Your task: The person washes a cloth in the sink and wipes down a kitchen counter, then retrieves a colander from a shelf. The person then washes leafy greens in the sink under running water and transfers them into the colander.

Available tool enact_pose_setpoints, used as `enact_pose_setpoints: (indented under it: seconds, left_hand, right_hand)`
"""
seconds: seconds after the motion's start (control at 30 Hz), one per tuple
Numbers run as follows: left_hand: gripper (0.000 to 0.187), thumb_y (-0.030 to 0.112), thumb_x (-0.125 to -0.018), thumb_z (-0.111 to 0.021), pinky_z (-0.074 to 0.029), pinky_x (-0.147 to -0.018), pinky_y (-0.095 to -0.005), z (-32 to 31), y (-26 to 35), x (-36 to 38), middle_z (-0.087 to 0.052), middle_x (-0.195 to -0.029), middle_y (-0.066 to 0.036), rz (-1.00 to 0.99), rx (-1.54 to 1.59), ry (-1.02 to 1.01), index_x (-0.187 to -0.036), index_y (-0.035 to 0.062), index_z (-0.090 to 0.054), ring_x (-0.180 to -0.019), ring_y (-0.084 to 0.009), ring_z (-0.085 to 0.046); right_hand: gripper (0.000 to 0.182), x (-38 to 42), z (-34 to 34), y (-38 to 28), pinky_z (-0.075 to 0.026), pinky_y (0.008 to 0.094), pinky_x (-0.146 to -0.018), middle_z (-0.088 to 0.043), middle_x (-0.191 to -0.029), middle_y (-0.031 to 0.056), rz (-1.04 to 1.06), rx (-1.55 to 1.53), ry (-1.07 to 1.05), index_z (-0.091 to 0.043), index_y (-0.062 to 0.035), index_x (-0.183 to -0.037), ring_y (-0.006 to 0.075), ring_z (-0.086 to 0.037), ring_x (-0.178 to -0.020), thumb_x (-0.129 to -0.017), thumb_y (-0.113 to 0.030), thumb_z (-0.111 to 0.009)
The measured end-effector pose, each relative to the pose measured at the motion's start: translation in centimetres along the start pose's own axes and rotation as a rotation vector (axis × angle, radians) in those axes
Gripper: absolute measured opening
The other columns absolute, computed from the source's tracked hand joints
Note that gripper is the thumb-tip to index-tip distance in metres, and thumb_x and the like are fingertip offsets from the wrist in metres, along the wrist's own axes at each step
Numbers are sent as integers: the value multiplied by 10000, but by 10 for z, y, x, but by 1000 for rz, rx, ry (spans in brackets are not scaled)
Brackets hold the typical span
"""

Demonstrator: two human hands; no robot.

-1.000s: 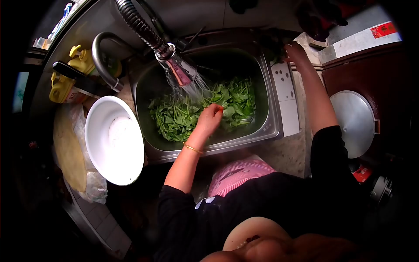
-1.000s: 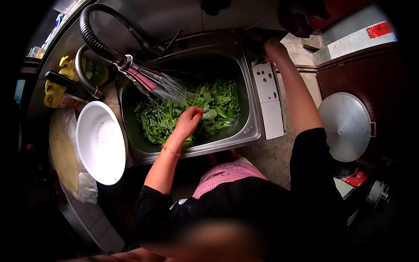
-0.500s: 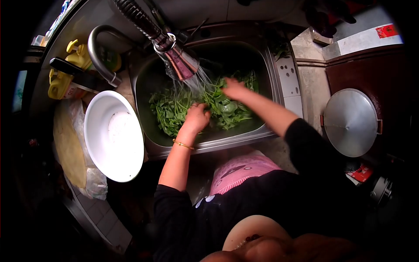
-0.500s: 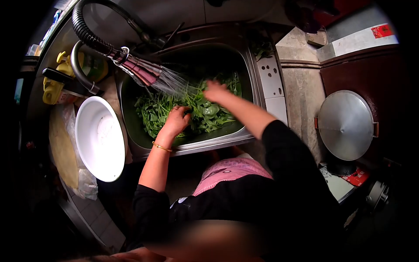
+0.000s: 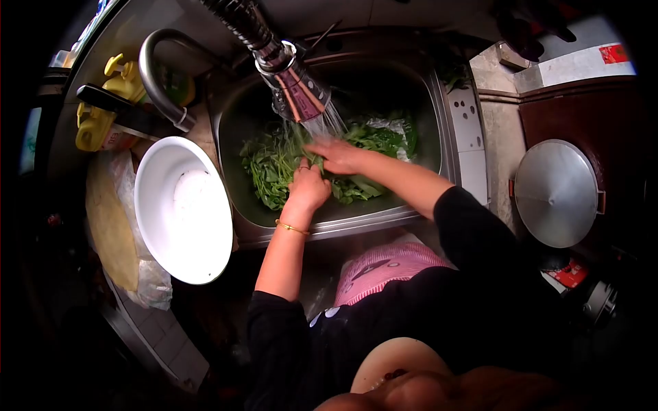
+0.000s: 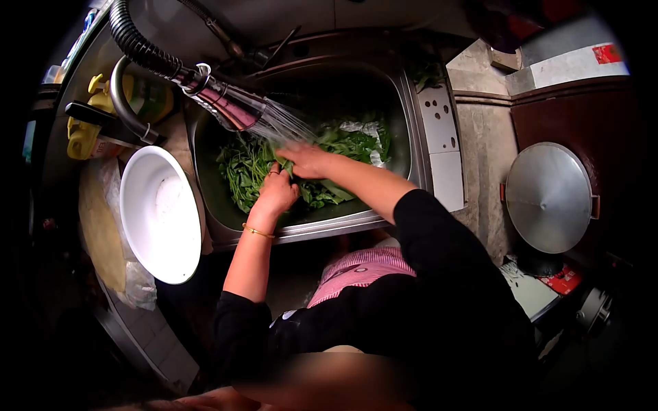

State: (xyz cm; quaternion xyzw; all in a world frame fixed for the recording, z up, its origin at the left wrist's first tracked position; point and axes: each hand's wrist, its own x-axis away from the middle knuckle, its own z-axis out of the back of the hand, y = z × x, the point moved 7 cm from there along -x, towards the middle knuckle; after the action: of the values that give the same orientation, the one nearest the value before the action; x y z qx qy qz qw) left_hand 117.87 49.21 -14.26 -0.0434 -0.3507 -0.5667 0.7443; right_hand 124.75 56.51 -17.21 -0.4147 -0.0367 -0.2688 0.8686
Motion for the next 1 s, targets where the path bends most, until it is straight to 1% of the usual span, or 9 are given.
enact_pose_setpoints:
  seconds: [0.1,0.2,0.37,0.43,0.5,0.6,0.8,0.9,1.0]
  left_hand:
    - [409,206,-797,-538,-374,-973,-527,3,-3,3,-311,-1427,-213,2,7,33,-1133,-27,-551,-1243,-376,-389]
    - [365,195,-790,-539,-402,-928,-535,8,-4,1,-379,-1368,-234,-34,53,139,-1067,-42,-563,-1178,-391,-447]
    - [363,186,-785,-542,-416,-903,-542,9,-4,0,-433,-1314,-223,-56,80,192,-1084,-19,-554,-1153,-393,-464]
    - [375,186,-782,-547,-417,-898,-547,11,-1,1,-440,-1304,-218,-63,89,200,-1106,-3,-544,-1153,-393,-463]
    - [393,188,-779,-554,-416,-896,-552,13,4,5,-437,-1305,-214,-80,84,213,-1131,16,-533,-1159,-391,-457]
    - [435,194,-777,-562,-413,-900,-555,6,-8,-3,-422,-1322,-209,-20,74,210,-1181,40,-519,-1174,-391,-442]
    - [465,189,-780,-566,-394,-937,-544,9,-11,-3,-391,-1361,-192,-32,183,278,-1215,35,-509,-1220,-383,-398]
    - [457,182,-782,-565,-387,-948,-540,11,-14,-4,-375,-1376,-200,-26,186,321,-1210,31,-512,-1233,-385,-384]
    - [454,179,-781,-564,-379,-957,-540,12,-14,-3,-361,-1389,-212,-13,166,317,-1207,31,-514,-1240,-390,-376]
  right_hand:
    - [527,16,54,-9,-354,411,-1036,-427,-1335,189,43,-56,90,-518,-153,-1279,363,-432,-1212,-759,-67,-499]
    - [394,32,110,72,-447,386,-935,-610,-1072,165,-157,-68,560,-634,-74,-1086,346,-555,-1053,-725,-13,-488]
    - [557,45,81,132,-437,485,-926,-461,-1289,218,-680,62,292,-527,-134,-1242,429,-471,-1138,-689,-161,-590]
    - [623,37,25,84,-420,521,-930,-361,-1382,214,-523,266,306,-500,-168,-1273,470,-383,-1210,-662,-149,-618]
    - [569,30,-1,48,-445,466,-914,-482,-1281,217,-379,289,356,-547,-161,-1211,422,-470,-1155,-649,-114,-624]
    - [528,21,8,60,-457,413,-901,-574,-1137,231,-283,-186,145,-565,-134,-1172,381,-549,-1066,-649,-81,-605]
    - [392,71,120,103,-464,433,-872,-602,-1012,224,-498,2,602,-577,-75,-1087,391,-563,-994,-695,-82,-560]
    - [497,85,133,99,-468,471,-868,-513,-1185,250,-594,157,532,-488,-99,-1235,444,-532,-1031,-743,-109,-557]
    - [611,83,113,47,-370,613,-933,-332,-1378,238,-593,502,315,-394,-178,-1357,461,-348,-1235,-767,-97,-532]
